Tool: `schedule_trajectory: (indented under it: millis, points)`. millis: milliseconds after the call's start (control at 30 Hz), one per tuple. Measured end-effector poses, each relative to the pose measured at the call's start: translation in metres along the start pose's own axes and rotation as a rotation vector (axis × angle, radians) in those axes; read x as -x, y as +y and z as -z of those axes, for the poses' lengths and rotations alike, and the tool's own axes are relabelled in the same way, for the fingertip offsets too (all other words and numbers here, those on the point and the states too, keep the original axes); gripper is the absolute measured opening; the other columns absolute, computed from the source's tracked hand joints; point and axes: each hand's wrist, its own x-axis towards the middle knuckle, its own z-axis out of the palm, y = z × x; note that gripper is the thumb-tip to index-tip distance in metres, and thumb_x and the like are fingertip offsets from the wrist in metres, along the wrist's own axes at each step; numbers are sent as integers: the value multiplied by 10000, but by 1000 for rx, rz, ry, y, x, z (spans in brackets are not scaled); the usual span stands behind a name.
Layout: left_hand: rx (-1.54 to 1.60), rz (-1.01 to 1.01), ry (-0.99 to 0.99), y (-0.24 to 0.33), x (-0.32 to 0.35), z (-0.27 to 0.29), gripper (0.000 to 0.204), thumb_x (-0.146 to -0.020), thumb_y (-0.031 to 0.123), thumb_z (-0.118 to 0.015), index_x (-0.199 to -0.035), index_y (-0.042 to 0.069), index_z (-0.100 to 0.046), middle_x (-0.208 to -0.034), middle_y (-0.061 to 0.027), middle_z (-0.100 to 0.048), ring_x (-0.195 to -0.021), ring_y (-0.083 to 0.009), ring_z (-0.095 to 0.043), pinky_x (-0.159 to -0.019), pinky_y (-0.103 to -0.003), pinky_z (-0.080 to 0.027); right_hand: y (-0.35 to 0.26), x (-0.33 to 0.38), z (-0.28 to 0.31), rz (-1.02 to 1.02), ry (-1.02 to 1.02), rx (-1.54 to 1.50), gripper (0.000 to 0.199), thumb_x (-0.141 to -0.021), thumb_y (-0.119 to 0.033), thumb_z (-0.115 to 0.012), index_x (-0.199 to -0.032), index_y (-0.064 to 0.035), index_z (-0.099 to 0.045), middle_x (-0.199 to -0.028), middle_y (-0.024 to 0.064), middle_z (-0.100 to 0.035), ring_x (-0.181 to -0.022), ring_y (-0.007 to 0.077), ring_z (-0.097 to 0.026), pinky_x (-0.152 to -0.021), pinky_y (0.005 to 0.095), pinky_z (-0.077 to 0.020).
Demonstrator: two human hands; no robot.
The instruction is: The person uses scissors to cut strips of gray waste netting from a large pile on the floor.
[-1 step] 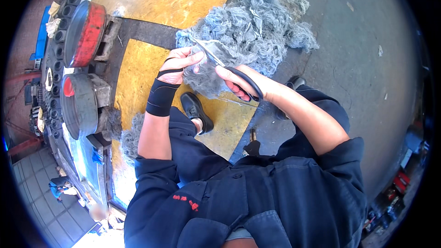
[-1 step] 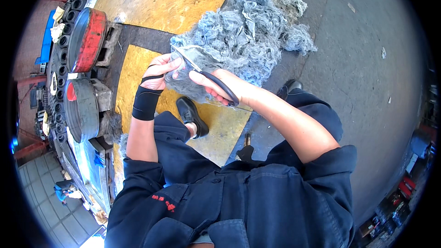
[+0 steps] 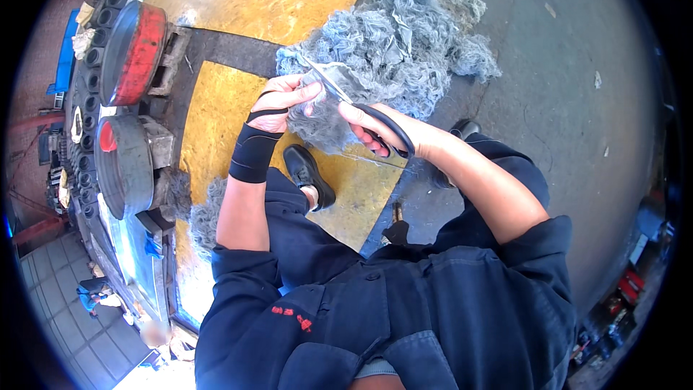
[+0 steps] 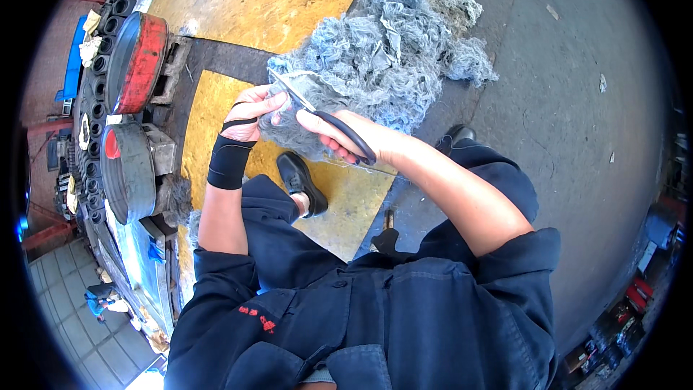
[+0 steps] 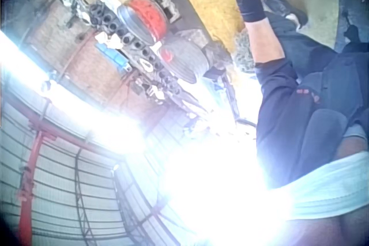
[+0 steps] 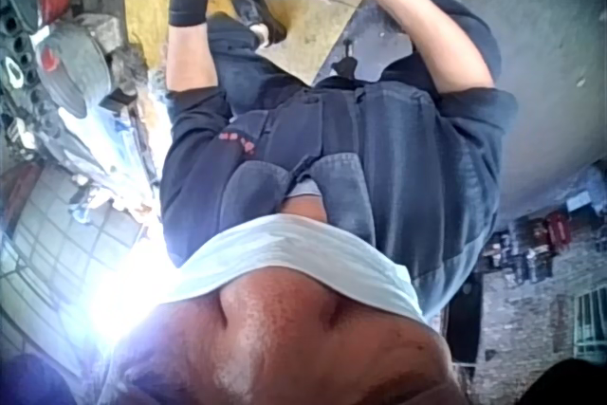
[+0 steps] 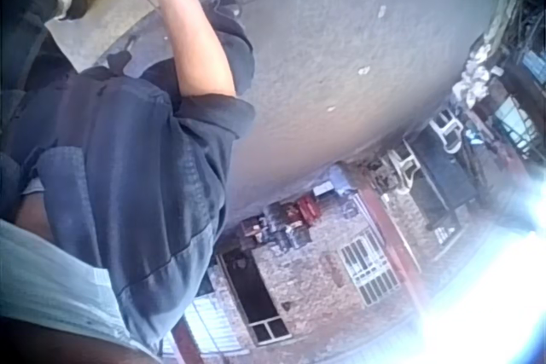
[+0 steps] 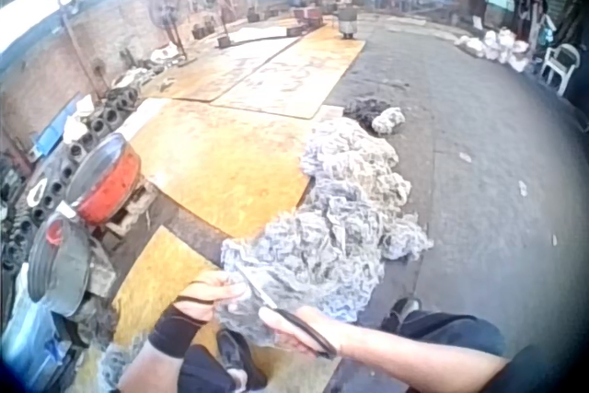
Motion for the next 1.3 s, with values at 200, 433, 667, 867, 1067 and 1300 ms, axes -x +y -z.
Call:
schedule_trajectory:
  millis: [200,433,667,867,1067,1300]
  points:
    - [26,-27,12,-2,1,-2,169,-861,187,-629,-881,21,-654,-772,12,-613,-644,-60,-515,-603,-208,-406,-2,-6,-1,-6,2,-99,712,-705,-794,-495,-630,-88,-442,-559,-23,-375,-436,87,-373,-382,239,-310]
    - [-30,-4,-24,1,2,7,169,-865,156,-609,-946,13,-652,-834,-6,-641,-663,-49,-528,-592,-185,-407,-9,0,2,-44,-23,-78,630,-827,-695,-443,-594,-111,-398,-542,-36,-362,-437,67,-342,-380,222,-274]
    - [-191,49,-81,-1,2,3,175,-854,194,-628,-862,21,-654,-773,2,-609,-642,-65,-515,-582,-205,-396,-14,1,3,16,50,-153,702,-744,-762,-482,-611,-73,-456,-521,-9,-400,-397,95,-403,-359,243,-319]
    - [-228,17,1,-3,2,-11,187,-854,205,-642,-824,21,-622,-743,-1,-584,-637,-92,-546,-630,-241,-438,-18,-14,54,269,608,110,544,-677,-544,-739,-733,-29,-569,-651,66,-584,-550,146,-558,-521,282,-459]
    - [-118,-6,-8,-3,15,-20,130,-879,145,-608,-892,16,-623,-775,-29,-621,-666,-100,-572,-637,-240,-452,-13,-21,71,136,677,476,351,-625,-275,-778,-745,25,-640,-795,200,-652,-759,293,-648,-706,384,-492]
    - [-275,-129,97,44,51,-33,131,-892,128,-580,-933,8,-615,-789,-57,-642,-713,-114,-605,-676,-228,-460,-8,-23,82,32,823,583,276,-723,-226,-646,-832,26,-678,-875,219,-653,-857,351,-641,-760,410,-495]
